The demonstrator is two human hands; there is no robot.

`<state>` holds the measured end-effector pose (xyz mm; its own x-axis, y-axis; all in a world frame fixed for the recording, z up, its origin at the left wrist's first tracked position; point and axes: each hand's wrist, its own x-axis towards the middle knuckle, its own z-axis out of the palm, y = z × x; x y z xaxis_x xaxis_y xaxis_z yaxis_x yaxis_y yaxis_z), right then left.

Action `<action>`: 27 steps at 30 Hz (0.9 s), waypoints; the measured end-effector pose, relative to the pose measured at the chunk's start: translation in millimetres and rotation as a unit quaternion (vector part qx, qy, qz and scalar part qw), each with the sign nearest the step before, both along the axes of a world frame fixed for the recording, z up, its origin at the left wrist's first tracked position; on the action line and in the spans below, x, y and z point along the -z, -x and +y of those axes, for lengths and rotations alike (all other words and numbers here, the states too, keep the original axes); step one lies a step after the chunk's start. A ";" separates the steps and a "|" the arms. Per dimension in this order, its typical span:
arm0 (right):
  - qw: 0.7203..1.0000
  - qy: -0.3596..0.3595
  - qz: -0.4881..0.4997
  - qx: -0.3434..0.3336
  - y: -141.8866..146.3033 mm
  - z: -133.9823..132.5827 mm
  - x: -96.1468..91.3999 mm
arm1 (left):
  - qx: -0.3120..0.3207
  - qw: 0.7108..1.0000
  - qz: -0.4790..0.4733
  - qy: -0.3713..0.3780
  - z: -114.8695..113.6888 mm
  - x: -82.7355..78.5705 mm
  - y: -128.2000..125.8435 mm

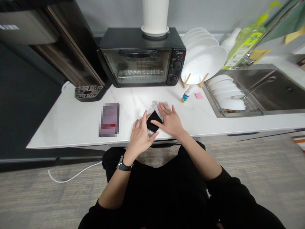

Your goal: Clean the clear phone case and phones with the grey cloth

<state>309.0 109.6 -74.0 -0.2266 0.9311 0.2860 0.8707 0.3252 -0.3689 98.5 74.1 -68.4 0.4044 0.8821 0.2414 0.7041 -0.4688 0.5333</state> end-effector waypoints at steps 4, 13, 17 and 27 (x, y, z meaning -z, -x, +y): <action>0.998 0.006 0.003 -0.064 26.8 -16.4 -2.7 | -0.008 1.000 -0.001 -0.001 -0.7 5.0 -0.4; 0.992 0.023 0.013 -0.127 20.0 -81.4 -3.3 | -0.003 1.000 -0.008 0.007 0.5 3.7 0.8; 0.998 0.021 0.013 -0.063 -7.4 -66.1 -1.9 | -0.008 1.000 -0.014 0.017 1.0 0.2 0.5; 1.000 0.001 0.003 -0.016 24.5 -15.5 -4.3 | -0.010 0.999 -0.031 0.019 4.3 5.0 2.3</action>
<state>284.5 94.1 -69.7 -0.2550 0.9235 0.2864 0.8575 0.3529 -0.3744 96.2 78.4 -73.4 0.3724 0.8985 0.2326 0.6779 -0.4345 0.5930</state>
